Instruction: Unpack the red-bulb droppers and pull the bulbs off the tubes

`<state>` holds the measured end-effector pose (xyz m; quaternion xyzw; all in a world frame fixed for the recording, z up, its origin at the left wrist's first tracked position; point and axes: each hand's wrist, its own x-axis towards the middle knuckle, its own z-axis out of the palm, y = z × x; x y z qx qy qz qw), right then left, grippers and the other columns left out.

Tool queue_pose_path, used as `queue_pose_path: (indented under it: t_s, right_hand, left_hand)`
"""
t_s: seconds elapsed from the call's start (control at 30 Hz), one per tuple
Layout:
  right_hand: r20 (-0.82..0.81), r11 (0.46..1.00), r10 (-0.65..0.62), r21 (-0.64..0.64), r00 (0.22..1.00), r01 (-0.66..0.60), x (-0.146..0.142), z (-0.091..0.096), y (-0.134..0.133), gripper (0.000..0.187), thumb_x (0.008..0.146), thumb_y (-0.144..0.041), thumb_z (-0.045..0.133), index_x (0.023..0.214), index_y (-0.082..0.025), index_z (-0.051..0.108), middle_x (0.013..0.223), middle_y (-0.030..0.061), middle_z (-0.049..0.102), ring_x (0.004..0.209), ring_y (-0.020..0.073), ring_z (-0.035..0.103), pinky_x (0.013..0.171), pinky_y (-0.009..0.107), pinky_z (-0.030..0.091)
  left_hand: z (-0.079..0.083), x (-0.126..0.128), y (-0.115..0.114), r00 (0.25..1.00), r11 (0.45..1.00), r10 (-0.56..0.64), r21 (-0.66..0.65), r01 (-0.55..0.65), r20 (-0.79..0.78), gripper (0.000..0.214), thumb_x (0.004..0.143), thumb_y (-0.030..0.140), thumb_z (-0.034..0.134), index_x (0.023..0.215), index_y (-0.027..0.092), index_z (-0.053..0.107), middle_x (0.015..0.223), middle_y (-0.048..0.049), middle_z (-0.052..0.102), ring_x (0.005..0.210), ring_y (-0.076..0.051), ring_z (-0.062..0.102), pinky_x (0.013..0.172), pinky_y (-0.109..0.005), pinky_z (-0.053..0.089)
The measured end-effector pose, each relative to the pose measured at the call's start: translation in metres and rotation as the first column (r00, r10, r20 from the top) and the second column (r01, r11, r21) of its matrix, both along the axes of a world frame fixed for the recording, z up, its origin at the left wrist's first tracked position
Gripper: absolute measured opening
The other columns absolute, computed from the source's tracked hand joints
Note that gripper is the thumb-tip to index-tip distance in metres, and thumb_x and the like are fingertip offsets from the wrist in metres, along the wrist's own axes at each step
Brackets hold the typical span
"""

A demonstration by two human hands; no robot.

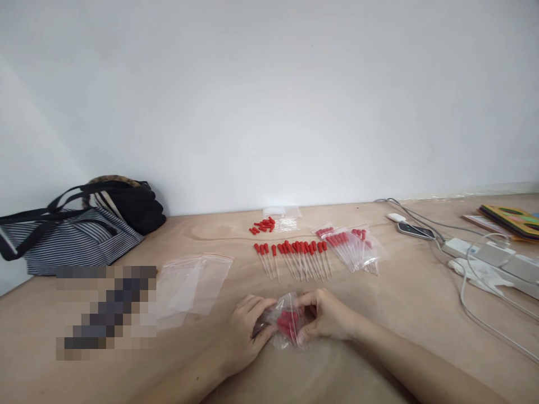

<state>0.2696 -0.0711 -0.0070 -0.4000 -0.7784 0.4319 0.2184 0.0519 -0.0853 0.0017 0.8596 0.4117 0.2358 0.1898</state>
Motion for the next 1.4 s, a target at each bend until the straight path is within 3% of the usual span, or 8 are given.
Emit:
queue_pose_path:
  t_s: [0.2,0.4,0.63,0.73,0.9,1.03,1.23,1.4]
  right_hand:
    - [0.171,0.985,-0.082,0.163,0.982,0.054,-0.008,0.007,-0.008,0.039,0.053,-0.030,0.071,0.091,-0.026,0.064,0.087,-0.0029,0.058,0.075,0.0136,0.052,0.064,0.022,0.035]
    - [0.294,0.950,-0.211,0.285,0.932,0.126,-0.018,0.007,-0.017,0.013,0.059,-0.024,0.060,0.071,-0.019,0.057,0.080,-0.0008,0.052,0.064,0.0108,0.048,0.055,0.022,0.031]
    - [0.194,0.940,-0.160,0.330,0.968,0.089,-0.017,0.004,-0.018,0.015,0.069,-0.029,0.057,0.081,-0.022,0.061,0.091,0.0013,0.055,0.079,0.0145,0.053,0.067,0.025,0.038]
    - [0.114,0.942,-0.141,0.321,0.983,0.098,-0.015,0.003,-0.017,0.006,0.068,-0.022,0.054,0.069,-0.019,0.060,0.089,0.0016,0.056,0.075,0.0123,0.053,0.066,0.024,0.039]
    - [-0.005,0.961,-0.172,0.218,0.985,0.169,-0.006,0.003,-0.013,0.008,0.057,-0.010,0.055,0.056,-0.016,0.050,0.076,0.0003,0.054,0.062,0.0085,0.050,0.054,0.019,0.038]
    - [-0.043,0.981,-0.191,-0.051,0.981,0.188,0.002,0.000,-0.009,0.011,0.055,-0.010,0.056,0.061,-0.017,0.051,0.058,-0.0048,0.052,0.049,0.0059,0.045,0.044,0.017,0.033]
    - [-0.111,0.877,-0.225,-0.456,0.968,0.151,0.008,-0.002,-0.003,0.012,0.056,-0.016,0.058,0.065,-0.017,0.050,0.052,-0.0050,0.055,0.045,0.0085,0.053,0.044,0.019,0.041]
    - [-0.039,0.910,-0.187,-0.384,0.982,0.158,0.011,0.002,-0.005,0.008,0.058,-0.017,0.057,0.064,-0.016,0.051,0.055,-0.0041,0.053,0.047,0.0075,0.050,0.045,0.019,0.040]
  left_hand:
    - [-0.014,-0.002,0.004,1.000,1.000,0.019,0.001,-0.019,0.015,0.028,0.077,0.025,0.053,0.105,0.020,0.053,0.095,-0.0053,0.061,0.089,-0.021,0.055,0.077,-0.035,0.045]
    - [-0.016,-0.003,0.004,0.999,1.000,-0.017,0.002,0.017,0.041,0.026,0.079,0.025,0.052,0.105,0.021,0.053,0.095,-0.0052,0.060,0.089,-0.020,0.054,0.079,-0.035,0.044]
    - [-0.011,-0.002,0.004,0.999,1.000,-0.026,-0.003,0.026,0.032,0.021,0.080,0.023,0.051,0.100,0.020,0.055,0.091,-0.0045,0.060,0.086,-0.020,0.054,0.076,-0.034,0.044]
    - [-0.011,-0.002,0.004,0.999,0.999,-0.031,-0.011,0.032,0.031,0.021,0.080,0.024,0.051,0.100,0.019,0.054,0.089,-0.0047,0.060,0.085,-0.019,0.054,0.075,-0.033,0.044]
    - [-0.010,-0.003,0.004,0.999,0.999,-0.025,-0.024,0.026,0.036,0.022,0.078,0.024,0.051,0.100,0.020,0.055,0.088,-0.0038,0.060,0.085,-0.019,0.054,0.074,-0.032,0.044]
    - [-0.008,-0.003,0.003,0.999,0.998,-0.019,-0.057,0.020,0.030,0.023,0.078,0.024,0.051,0.100,0.021,0.055,0.089,-0.0034,0.060,0.086,-0.019,0.054,0.075,-0.032,0.044]
    - [-0.002,-0.002,0.000,1.000,0.996,0.021,-0.088,-0.019,0.017,0.037,0.074,0.021,0.054,0.111,0.021,0.050,0.101,-0.0054,0.059,0.093,-0.020,0.054,0.080,-0.035,0.045]
    - [-0.007,-0.005,0.000,0.998,0.998,0.052,-0.030,-0.053,-0.040,0.049,0.075,0.027,0.056,0.123,0.023,0.043,0.117,-0.0079,0.053,0.108,-0.025,0.047,0.091,-0.042,0.041]
